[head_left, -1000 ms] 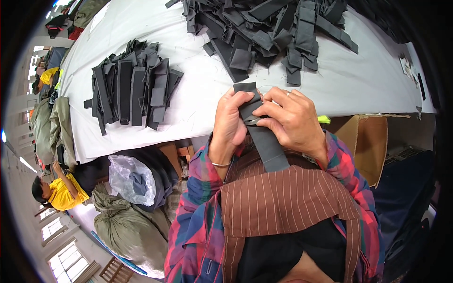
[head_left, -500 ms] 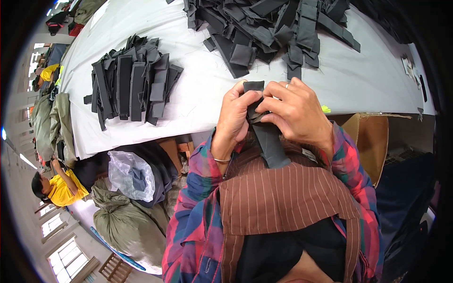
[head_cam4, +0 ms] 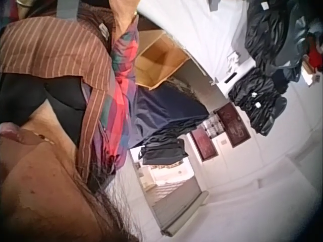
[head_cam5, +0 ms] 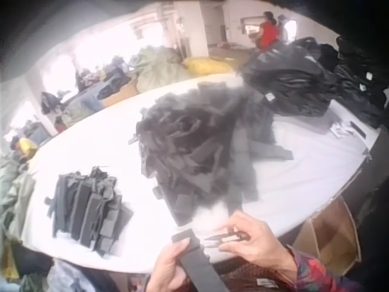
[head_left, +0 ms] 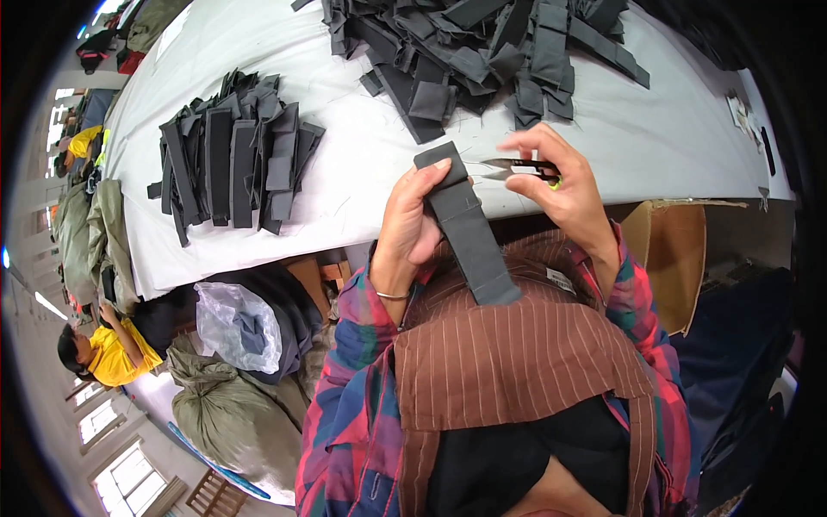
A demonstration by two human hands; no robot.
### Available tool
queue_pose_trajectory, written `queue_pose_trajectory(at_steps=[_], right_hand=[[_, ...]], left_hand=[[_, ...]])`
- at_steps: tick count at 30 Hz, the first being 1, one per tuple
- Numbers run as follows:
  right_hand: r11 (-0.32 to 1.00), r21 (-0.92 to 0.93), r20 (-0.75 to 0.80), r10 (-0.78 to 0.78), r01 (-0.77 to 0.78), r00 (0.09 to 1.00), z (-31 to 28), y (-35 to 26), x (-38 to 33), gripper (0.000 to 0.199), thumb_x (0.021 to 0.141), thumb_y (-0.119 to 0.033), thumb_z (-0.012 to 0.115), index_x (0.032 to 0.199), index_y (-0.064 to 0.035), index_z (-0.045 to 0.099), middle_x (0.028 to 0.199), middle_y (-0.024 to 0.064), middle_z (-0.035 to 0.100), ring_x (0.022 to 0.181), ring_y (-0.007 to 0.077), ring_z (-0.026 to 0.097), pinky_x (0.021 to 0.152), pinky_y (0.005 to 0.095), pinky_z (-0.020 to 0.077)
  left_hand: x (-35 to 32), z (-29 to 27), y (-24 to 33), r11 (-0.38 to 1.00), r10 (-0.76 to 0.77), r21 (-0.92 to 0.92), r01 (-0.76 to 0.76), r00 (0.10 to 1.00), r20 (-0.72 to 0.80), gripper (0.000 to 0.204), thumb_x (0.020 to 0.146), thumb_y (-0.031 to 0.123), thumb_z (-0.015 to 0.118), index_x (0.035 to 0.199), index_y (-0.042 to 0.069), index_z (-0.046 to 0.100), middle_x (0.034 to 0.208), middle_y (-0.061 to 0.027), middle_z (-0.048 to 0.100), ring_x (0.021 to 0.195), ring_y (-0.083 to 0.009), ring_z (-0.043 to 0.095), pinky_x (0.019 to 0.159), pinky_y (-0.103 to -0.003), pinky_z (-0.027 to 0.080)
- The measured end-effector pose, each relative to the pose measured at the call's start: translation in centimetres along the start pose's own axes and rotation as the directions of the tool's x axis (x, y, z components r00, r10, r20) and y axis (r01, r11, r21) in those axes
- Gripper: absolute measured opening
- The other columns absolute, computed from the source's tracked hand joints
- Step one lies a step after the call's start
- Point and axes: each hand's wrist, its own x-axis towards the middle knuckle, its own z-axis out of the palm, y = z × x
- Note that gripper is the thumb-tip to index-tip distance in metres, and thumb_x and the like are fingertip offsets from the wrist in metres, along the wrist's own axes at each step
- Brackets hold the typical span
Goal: Trimming excess thread or small parts from black fabric strips using snips.
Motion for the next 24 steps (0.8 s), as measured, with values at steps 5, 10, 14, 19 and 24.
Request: queue_pose_trajectory(at_steps=[5,10,14,19,24], right_hand=[[0.979,0.184,0.024,0.087,-0.090,0.996,2.0,1.1,0.9,0.028,0.076,-0.012,0.074,0.101,-0.0057,0.063,0.080,-0.0006,0.055,0.075,0.0079,0.052,0.068,0.0222,0.0433],[0.940,0.323,0.047,0.101,-0.111,0.994,2.5,1.6,1.2,0.009,0.076,-0.002,0.070,0.084,-0.0007,0.065,0.076,0.0016,0.060,0.071,0.0099,0.056,0.065,0.0236,0.0438],[0.985,0.057,0.013,-0.167,0.166,0.986,2.4,0.8,-0.5,0.027,0.061,0.009,0.063,0.083,-0.0050,0.068,0.068,0.0052,0.059,0.064,0.0166,0.058,0.058,0.0267,0.0441],[0.938,-0.211,-0.012,-0.283,0.274,0.959,3.0,1.6,-2.1,0.032,0.054,0.003,0.065,0.080,-0.0147,0.070,0.062,0.0005,0.056,0.056,0.0196,0.057,0.051,0.0308,0.0427],[0.869,-0.286,-0.034,-0.430,0.404,0.902,3.1,1.5,-2.2,0.037,0.048,0.001,0.066,0.083,-0.0129,0.070,0.056,-0.0004,0.048,0.051,0.0182,0.050,0.049,0.0301,0.0356]], left_hand=[[-0.4,1.2,-0.2,0.994,0.017,0.107,-0.024,0.997,0.070,0.032,0.089,0.018,0.058,0.113,-0.002,0.051,0.101,-0.0103,0.060,0.085,-0.0188,0.062,0.075,-0.040,0.057],[-1.3,1.1,-0.3,0.972,0.053,0.223,-0.073,0.994,0.095,0.047,0.082,0.005,0.063,0.125,0.005,0.042,0.106,-0.0081,0.056,0.089,-0.0213,0.061,0.078,-0.042,0.057],[-1.7,-0.1,-1.1,0.998,0.058,0.015,-0.058,0.998,0.013,0.049,0.083,-0.003,0.058,0.126,0.010,0.037,0.105,-0.0083,0.056,0.090,-0.0149,0.059,0.079,-0.031,0.053],[-2.7,-0.4,-1.9,0.995,0.080,-0.055,-0.079,0.997,0.009,0.030,0.085,0.011,0.054,0.113,0.001,0.046,0.103,-0.0085,0.056,0.098,-0.0186,0.057,0.086,-0.035,0.049],[-3.3,-0.4,-1.3,0.974,0.081,-0.220,-0.054,0.990,0.117,0.043,0.087,0.025,0.054,0.122,0.002,0.044,0.106,-0.0107,0.056,0.102,-0.0216,0.056,0.090,-0.037,0.047]])
